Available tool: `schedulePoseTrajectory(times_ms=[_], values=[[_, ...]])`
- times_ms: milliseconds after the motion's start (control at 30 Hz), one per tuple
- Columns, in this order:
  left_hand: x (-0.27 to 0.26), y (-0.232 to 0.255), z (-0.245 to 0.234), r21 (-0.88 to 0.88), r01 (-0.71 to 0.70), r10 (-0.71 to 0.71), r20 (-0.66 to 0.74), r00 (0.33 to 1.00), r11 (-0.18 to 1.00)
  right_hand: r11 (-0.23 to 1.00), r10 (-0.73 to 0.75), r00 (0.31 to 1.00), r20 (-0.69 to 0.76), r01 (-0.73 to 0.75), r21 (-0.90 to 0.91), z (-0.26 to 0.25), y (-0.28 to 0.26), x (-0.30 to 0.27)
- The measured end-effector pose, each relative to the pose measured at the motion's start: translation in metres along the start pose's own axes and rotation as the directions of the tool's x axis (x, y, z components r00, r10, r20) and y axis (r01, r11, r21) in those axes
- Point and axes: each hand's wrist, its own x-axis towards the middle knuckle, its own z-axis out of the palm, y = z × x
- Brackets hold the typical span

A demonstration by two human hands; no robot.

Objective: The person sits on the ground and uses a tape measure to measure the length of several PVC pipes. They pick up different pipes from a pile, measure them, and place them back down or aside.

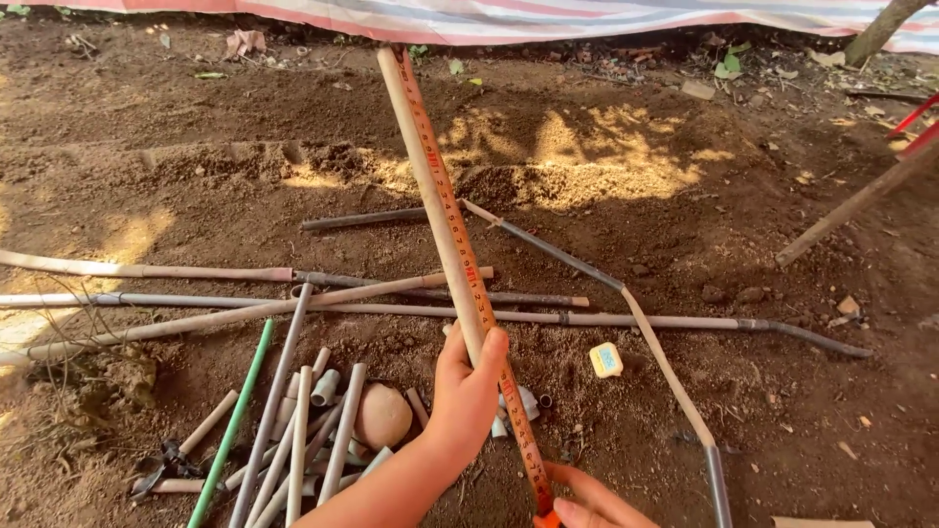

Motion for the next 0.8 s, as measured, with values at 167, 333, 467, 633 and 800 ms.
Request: schedulePoseTrajectory(times_ms=[167,333,467,633,800], values=[[-0.001,0.006,0.005,-0.062,-0.027,0.028,0.015,0.999,0.998,0.933,0.11,0.991,0.076,-0.129,0.337,-0.009,0.006,0.008],[0.004,0.013,0.013,-0.098,0.082,-0.08,0.022,0.997,0.992,0.988,0.046,0.995,0.086,-0.058,0.145,-0.012,0.002,0.015],[0.012,0.003,0.012,-0.117,0.066,-0.067,-0.005,0.998,0.991,0.992,0.013,0.994,0.108,-0.026,0.12,-0.006,-0.004,0.008],[0.007,0.005,0.008,-0.097,0.047,-0.05,-0.021,0.999,0.994,0.97,0.154,0.985,0.075,-0.165,0.179,0.016,-0.035,-0.02],[0.006,0.001,0.003,-0.086,0.026,-0.029,-0.029,0.999,0.996,0.98,0.078,0.996,-0.044,-0.069,0.186,0.02,-0.03,-0.013]])
